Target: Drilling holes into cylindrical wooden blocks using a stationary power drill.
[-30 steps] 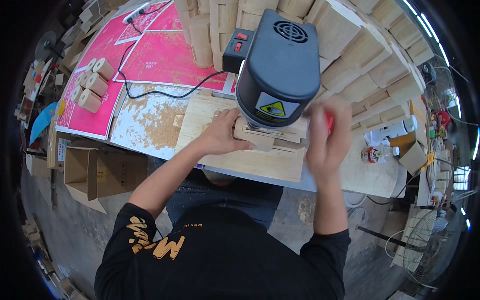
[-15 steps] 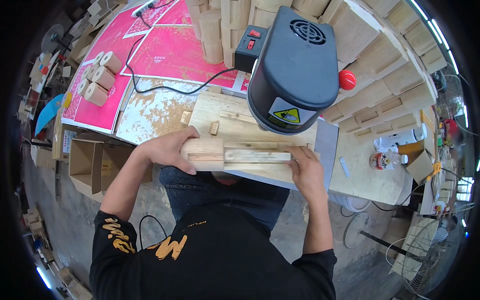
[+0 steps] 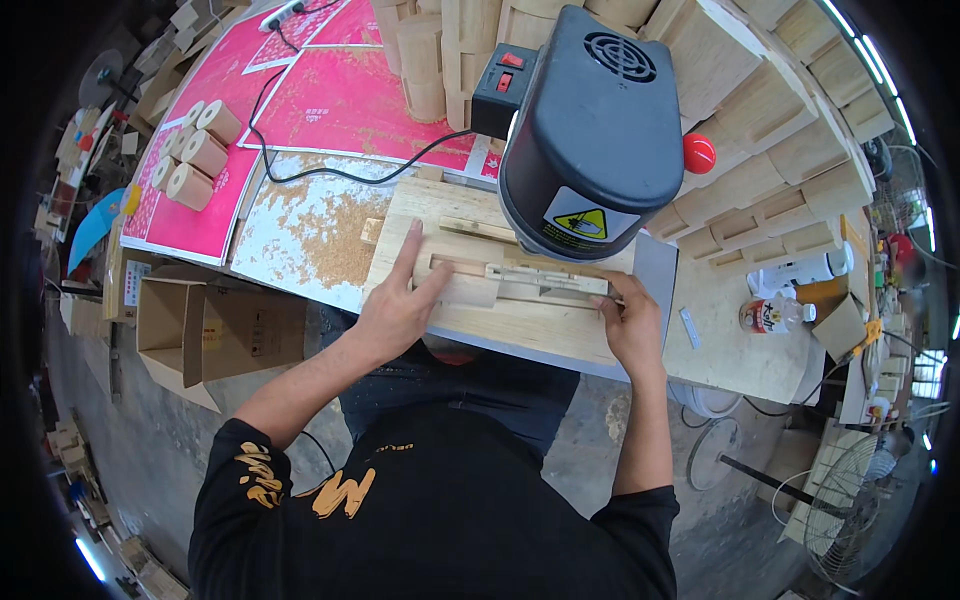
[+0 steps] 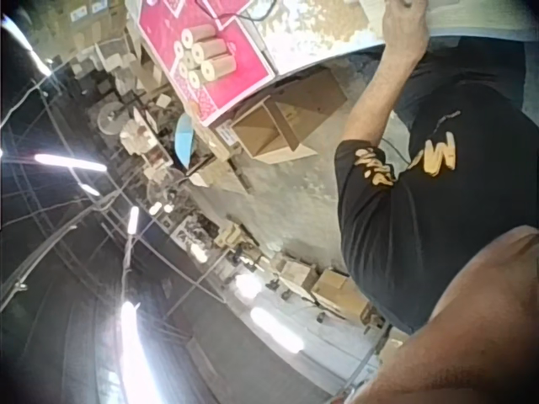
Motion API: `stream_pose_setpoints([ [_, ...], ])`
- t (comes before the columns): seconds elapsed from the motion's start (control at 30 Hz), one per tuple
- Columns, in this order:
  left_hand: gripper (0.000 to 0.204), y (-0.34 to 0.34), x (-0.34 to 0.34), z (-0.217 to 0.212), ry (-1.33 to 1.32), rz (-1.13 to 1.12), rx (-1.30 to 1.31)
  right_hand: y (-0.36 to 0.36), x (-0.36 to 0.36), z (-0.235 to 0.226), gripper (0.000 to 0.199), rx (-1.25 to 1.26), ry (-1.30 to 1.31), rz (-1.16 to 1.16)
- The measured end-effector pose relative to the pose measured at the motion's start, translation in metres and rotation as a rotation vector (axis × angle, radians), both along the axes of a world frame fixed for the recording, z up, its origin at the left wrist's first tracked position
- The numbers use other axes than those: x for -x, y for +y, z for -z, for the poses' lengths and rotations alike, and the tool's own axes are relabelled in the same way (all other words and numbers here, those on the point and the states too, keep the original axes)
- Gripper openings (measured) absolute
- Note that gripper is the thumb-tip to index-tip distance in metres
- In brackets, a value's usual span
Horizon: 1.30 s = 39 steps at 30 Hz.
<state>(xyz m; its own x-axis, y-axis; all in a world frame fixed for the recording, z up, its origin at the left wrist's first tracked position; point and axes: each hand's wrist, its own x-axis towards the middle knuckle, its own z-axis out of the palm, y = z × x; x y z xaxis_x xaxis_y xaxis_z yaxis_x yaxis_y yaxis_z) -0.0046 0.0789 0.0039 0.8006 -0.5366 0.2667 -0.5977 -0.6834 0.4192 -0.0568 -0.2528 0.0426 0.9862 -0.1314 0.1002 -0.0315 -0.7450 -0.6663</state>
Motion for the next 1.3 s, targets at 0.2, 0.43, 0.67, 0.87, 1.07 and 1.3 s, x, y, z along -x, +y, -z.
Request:
stream_pose_setpoints([
  [0.2,0.106,-0.059,-0.001,0.018,0.137,-0.019,0.451,0.024,-0.01,0.005,0.036,-0.041,0.071,0.125],
  [0.43,0.12,-0.068,-0.009,0.021,0.244,-0.112,0.442,0.036,-0.004,0.037,0.05,-0.111,-0.252,0.138],
  [0.67,0.116,-0.068,-0.012,0.018,0.169,-0.103,0.414,0.007,-0.045,-0.052,0.045,-0.479,-0.361,0.193],
  [0.87,0.113,-0.062,-0.014,0.021,0.243,-0.145,0.406,0.034,-0.053,-0.12,0.032,-0.636,-0.498,0.009],
  [1.07,0.11,-0.068,-0.01,0.015,0.266,-0.092,0.441,0.034,0.009,-0.005,0.007,0.354,-0.801,-0.2],
  [1.3,0.109,-0.074,-0.009,0.022,0.265,-0.118,0.445,0.031,-0.013,-0.061,0.013,-0.028,-0.908,-0.262],
])
